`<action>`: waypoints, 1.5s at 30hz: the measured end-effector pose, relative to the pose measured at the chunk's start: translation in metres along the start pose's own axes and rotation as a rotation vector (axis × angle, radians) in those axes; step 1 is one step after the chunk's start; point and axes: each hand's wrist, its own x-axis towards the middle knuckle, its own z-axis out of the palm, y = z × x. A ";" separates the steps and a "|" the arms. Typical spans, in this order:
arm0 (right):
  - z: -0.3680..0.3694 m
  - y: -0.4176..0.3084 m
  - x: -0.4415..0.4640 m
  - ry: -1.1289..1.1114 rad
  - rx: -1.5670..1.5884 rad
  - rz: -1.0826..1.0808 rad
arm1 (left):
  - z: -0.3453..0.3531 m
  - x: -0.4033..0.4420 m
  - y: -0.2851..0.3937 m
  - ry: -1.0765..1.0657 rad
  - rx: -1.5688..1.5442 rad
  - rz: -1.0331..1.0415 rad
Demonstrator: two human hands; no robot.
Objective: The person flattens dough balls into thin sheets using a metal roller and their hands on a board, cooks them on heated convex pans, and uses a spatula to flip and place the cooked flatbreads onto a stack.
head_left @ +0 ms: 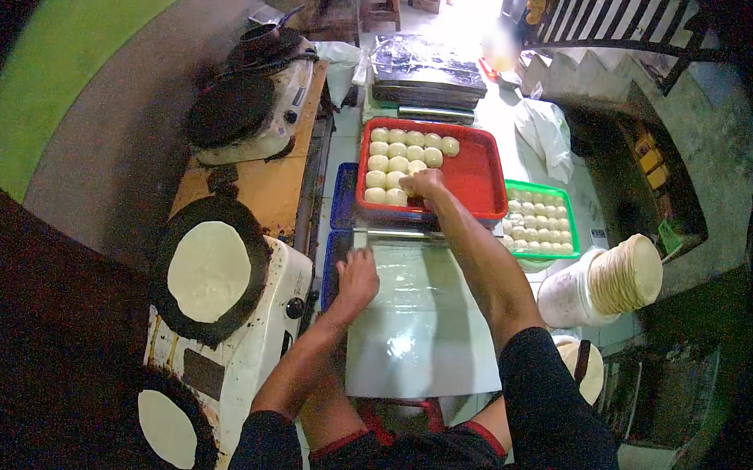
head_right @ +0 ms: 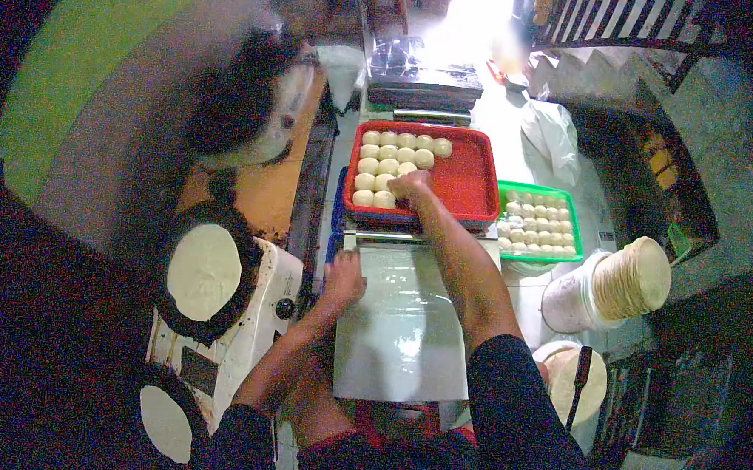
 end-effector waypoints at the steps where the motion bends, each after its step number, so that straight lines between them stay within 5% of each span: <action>1: -0.001 -0.005 -0.012 0.058 -0.048 -0.134 | 0.003 -0.002 0.007 -0.024 0.011 0.000; 4: -0.021 0.004 -0.055 0.143 0.312 -0.252 | 0.012 -0.014 0.023 0.010 0.079 0.077; 7: -0.080 0.004 -0.163 -0.137 0.376 -0.364 | 0.024 -0.003 0.022 -0.012 0.143 0.201; 10: -0.079 0.080 -0.211 -0.609 0.117 -0.478 | 0.008 0.007 0.028 -0.016 0.012 0.123; 11: -0.075 0.092 -0.238 -0.645 0.027 -0.501 | 0.005 0.006 0.035 0.248 -0.033 0.119; 13: -0.056 0.111 -0.271 -0.622 -0.253 -0.346 | -0.043 0.009 0.052 0.252 -0.071 0.150; 15: -0.016 0.168 -0.253 -0.432 -0.350 -0.633 | -0.078 0.006 0.066 0.408 -0.154 0.241; 17: 0.004 0.182 -0.260 -0.296 -0.422 -0.687 | -0.101 0.001 0.071 0.545 -0.187 0.329; 21: 0.026 0.125 -0.311 -0.137 -0.649 -0.500 | -0.113 -0.020 0.068 0.604 -0.204 0.436; 24: 0.030 0.114 -0.310 -0.011 -0.709 -0.548 | -0.113 -0.042 0.061 0.566 -0.389 0.455; 28: 0.043 0.145 -0.306 0.102 -0.659 -0.643 | -0.100 -0.067 0.042 0.391 -0.153 0.462; 30: 0.025 0.143 -0.341 -0.015 -0.630 -0.674 | -0.085 -0.088 0.030 0.446 -0.265 0.563; 33: 0.020 0.161 -0.356 -0.133 -0.538 -0.683 | -0.065 -0.111 0.016 0.260 -0.124 0.528; 34: 0.016 0.163 -0.348 -0.139 -0.492 -0.700 | -0.053 -0.120 0.009 0.366 -0.322 0.586; 37: -0.043 0.204 -0.340 -0.054 -0.168 -0.571 | -0.031 -0.148 -0.012 0.293 -0.184 0.562; 39: -0.113 0.237 -0.324 -0.033 -0.229 -0.329 | -0.067 -0.173 0.008 0.192 -0.095 0.495; 41: -0.159 0.278 -0.286 0.053 0.346 -0.237 | -0.046 -0.201 0.003 0.028 -0.182 0.407; 42: -0.177 0.254 -0.278 0.113 0.020 -0.349 | 0.009 -0.209 -0.021 -0.073 -0.311 0.355; 43: -0.192 0.223 -0.268 0.173 -0.306 -0.457 | 0.014 -0.217 -0.020 -0.072 -0.096 0.435; 45: -0.163 0.195 -0.218 0.071 -0.362 -0.567 | 0.031 -0.227 -0.011 -0.037 0.102 0.530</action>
